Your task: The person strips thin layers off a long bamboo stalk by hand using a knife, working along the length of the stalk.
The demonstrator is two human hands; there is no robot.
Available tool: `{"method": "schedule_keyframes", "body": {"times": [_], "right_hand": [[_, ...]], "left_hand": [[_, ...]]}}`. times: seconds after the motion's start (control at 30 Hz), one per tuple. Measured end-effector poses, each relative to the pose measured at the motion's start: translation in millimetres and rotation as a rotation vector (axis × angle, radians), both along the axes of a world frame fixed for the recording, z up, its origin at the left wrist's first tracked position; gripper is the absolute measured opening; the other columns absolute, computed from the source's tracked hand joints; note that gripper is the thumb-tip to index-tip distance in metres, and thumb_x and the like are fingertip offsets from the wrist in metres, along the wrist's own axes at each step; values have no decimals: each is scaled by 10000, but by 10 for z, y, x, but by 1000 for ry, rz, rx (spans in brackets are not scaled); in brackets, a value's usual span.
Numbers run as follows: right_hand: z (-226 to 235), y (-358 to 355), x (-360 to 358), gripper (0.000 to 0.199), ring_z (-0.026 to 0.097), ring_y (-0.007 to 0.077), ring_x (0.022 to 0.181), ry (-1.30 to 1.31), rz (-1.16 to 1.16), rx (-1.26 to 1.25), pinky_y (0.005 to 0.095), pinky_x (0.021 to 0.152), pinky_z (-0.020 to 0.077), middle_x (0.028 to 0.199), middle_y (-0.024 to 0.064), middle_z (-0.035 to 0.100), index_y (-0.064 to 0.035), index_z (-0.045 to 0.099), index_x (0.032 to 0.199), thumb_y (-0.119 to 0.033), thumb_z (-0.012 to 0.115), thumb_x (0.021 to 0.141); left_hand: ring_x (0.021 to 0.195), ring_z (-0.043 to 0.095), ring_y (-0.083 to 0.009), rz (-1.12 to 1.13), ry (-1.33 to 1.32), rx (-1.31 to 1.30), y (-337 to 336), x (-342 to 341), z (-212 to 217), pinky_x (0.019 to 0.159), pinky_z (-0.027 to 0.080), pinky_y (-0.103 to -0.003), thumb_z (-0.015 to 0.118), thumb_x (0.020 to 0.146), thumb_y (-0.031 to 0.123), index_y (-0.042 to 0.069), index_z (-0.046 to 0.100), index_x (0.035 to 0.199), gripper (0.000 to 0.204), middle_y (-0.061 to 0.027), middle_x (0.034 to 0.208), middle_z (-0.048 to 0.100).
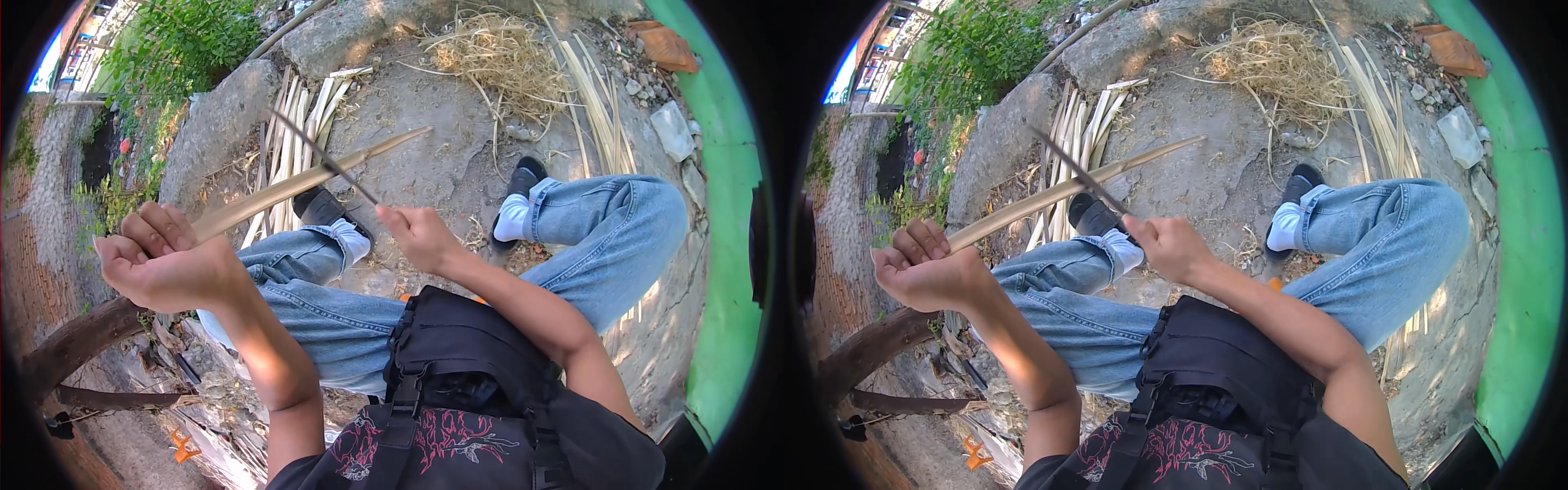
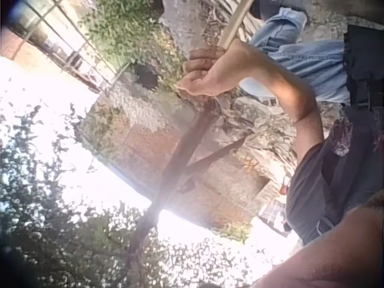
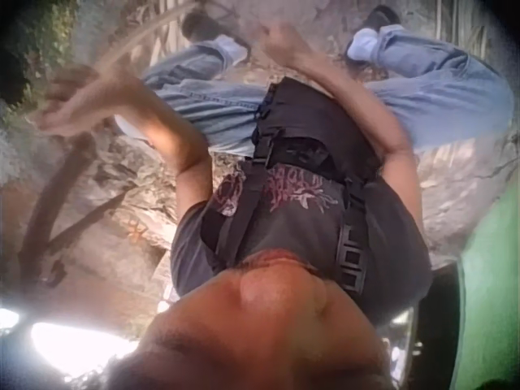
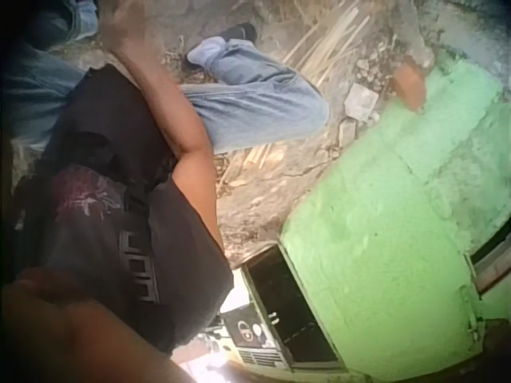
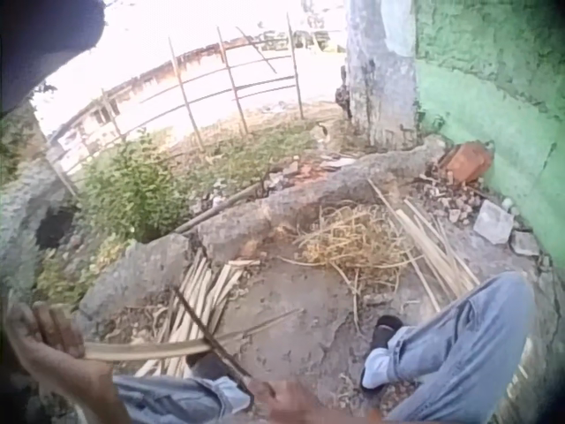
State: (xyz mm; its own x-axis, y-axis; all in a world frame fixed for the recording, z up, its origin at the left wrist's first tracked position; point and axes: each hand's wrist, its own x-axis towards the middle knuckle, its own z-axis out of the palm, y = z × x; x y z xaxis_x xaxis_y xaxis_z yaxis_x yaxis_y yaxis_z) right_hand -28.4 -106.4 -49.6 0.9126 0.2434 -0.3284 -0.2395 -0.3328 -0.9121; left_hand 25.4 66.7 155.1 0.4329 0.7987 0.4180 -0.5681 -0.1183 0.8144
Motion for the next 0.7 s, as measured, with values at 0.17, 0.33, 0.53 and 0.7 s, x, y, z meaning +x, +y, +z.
{"method": "schedule_keyframes", "body": {"times": [0.17,0.33,0.53,0.7], "right_hand": [[-207,-128,0,693,475,365,490,71,111,-85,435,513,376,528,217,485,27,512,596,-567,372,926],[43,-2,-12,696,466,306,471,-175,103,73,421,501,362,502,192,469,13,504,564,-561,365,930],[13,26,-34,679,439,309,441,-33,-34,4,405,474,351,484,177,457,9,492,564,-551,379,930],[-191,-112,5,668,491,338,465,-8,64,-39,419,497,385,483,173,475,19,533,597,-556,415,914]], "left_hand": [[414,180,-88,-16,55,78,-53,-67,-40,386,132,-239,396,875,189,172,195,607,335,20,510,182],[453,148,-69,-66,-6,-8,-116,-61,15,430,105,-243,434,879,230,186,176,613,373,43,522,157],[403,175,-90,-98,-4,-28,-61,-50,14,373,137,-246,425,846,168,166,211,605,322,17,497,186],[400,177,-90,-100,18,24,-132,-14,-59,379,141,-246,424,841,169,173,201,605,325,13,497,187]]}}
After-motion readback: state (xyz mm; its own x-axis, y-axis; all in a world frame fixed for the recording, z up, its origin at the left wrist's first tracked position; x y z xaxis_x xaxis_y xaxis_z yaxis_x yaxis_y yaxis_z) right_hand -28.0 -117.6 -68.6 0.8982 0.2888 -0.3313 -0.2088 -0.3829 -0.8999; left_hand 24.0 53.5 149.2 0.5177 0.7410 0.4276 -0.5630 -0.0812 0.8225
